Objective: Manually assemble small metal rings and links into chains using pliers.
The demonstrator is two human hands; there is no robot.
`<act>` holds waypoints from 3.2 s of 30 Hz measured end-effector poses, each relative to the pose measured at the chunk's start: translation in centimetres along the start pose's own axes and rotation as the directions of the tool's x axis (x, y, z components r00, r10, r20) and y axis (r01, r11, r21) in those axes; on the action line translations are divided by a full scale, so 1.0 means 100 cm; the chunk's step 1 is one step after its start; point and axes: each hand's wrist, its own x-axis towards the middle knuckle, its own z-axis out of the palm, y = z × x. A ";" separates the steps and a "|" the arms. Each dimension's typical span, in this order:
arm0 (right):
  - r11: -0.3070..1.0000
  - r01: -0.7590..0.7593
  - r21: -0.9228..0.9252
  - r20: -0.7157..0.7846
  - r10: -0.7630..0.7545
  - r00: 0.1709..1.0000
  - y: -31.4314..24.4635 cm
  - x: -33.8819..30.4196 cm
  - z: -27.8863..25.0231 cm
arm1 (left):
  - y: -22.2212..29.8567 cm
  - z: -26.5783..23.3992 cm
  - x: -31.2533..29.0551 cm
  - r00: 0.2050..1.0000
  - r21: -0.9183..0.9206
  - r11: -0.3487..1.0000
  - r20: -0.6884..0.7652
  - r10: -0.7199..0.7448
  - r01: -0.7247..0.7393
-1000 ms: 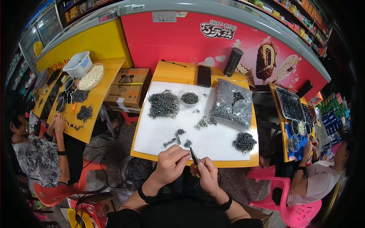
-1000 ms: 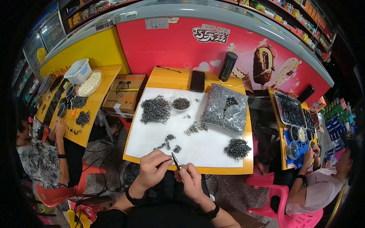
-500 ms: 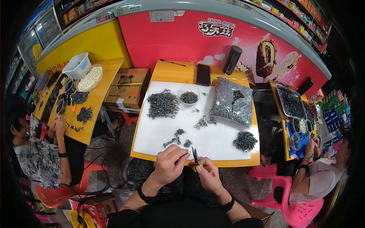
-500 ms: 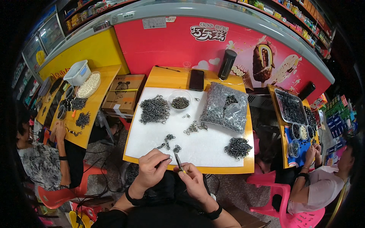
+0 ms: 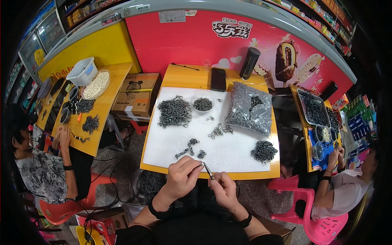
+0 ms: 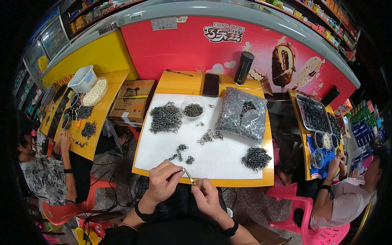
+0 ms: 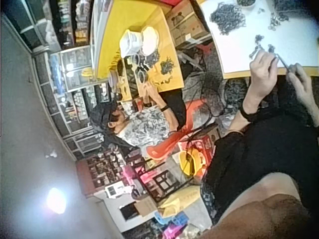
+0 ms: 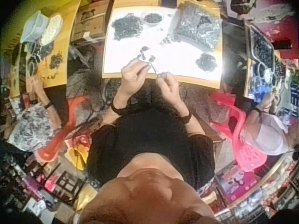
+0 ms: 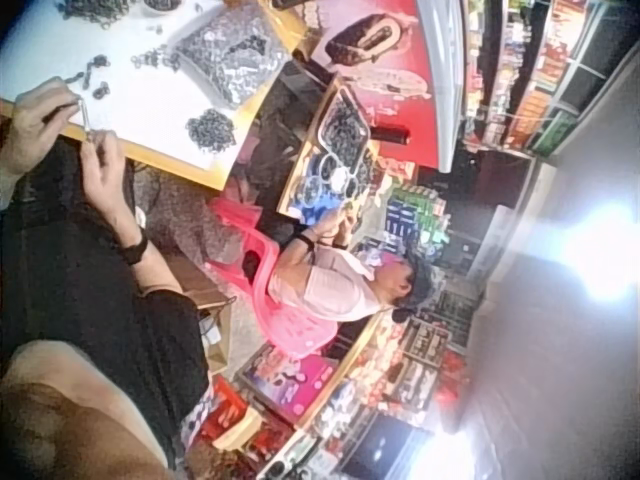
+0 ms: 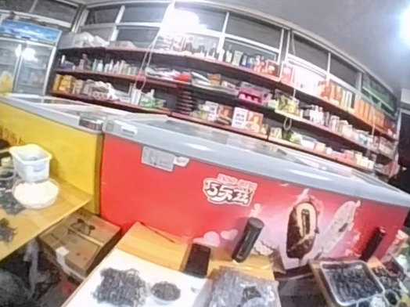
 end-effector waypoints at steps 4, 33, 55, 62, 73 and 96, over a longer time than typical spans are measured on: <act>0.999 0.016 -0.032 -0.001 -0.016 1.000 0.003 0.000 0.000 | 0.000 0.000 0.001 1.000 -0.004 1.000 0.010 -0.008 0.008; 0.656 0.206 -0.726 -0.181 -0.472 0.863 0.067 0.073 -0.081 | -0.071 -0.028 0.031 0.833 -0.271 0.796 0.306 -0.462 0.541; 0.550 0.203 -0.810 -0.152 -0.531 0.834 0.070 0.072 -0.082 | -0.118 -0.068 0.148 0.966 0.557 0.820 0.114 -0.232 0.131; 0.581 0.201 -0.789 -0.186 -0.538 0.822 0.075 0.072 -0.082 | -0.115 -0.013 0.133 0.918 0.526 0.848 0.303 -0.256 0.062; 0.563 0.212 -0.799 -0.172 -0.552 0.816 0.077 0.074 -0.082 | -0.116 0.042 0.041 0.946 0.579 0.814 0.228 -0.229 0.057; 0.857 0.206 -0.472 -0.214 -0.338 0.917 0.051 0.050 -0.042 | -0.096 -0.003 0.049 0.686 -0.614 0.410 0.317 -0.655 0.674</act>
